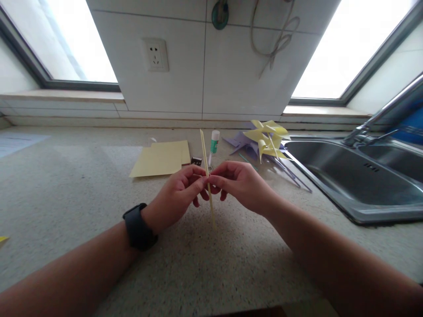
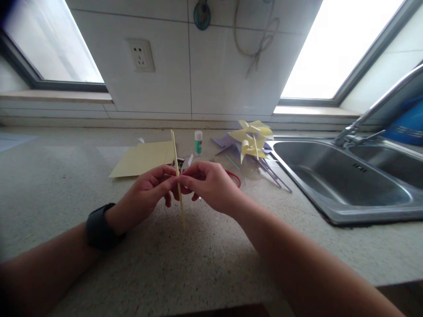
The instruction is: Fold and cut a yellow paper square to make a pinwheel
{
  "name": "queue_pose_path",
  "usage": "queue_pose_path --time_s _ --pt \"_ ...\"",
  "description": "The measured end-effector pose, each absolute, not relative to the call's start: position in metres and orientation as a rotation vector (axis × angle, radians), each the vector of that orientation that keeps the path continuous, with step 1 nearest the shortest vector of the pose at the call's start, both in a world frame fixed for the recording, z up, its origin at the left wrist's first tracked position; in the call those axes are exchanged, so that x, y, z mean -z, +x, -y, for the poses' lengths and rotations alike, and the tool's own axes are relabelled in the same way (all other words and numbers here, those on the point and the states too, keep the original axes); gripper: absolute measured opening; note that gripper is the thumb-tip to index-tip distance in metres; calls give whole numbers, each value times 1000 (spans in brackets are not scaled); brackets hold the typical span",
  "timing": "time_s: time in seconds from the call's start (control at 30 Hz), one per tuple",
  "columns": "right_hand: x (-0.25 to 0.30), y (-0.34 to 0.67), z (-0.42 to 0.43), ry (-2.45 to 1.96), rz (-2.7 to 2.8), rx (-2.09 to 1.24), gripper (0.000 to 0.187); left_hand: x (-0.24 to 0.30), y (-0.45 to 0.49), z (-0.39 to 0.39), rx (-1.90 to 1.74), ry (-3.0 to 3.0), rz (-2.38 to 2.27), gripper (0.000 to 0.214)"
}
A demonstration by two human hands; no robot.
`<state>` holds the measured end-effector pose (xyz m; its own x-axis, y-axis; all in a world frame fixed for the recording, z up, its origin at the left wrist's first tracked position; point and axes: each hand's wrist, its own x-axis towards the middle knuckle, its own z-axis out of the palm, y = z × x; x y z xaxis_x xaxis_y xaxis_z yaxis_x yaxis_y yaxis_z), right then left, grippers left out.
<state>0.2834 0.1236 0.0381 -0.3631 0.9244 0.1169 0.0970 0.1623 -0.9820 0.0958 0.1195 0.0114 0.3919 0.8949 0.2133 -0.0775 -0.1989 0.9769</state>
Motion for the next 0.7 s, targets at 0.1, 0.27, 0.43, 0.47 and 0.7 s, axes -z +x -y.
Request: queue_pose_path --time_s 0.1,0.27,0.43,0.47,0.7 --pt "-38 283 -125 -1011 1584 -1297 33 -12 97 -119 -1077 1507 -779 13" --pt "-36 281 -123 -997 1535 -1269 33 -13 97 -117 -1101 1522 -794 14" --pt "-36 281 -123 -1003 1553 -1207 30 -15 97 -116 -1059 1486 -784 26" --pt "-36 281 -123 -1001 1548 -1198 29 -16 97 -116 -1048 1474 -781 31" --pt "-39 282 -125 -1000 1563 -1170 28 -17 100 -115 -1074 1428 -790 32"
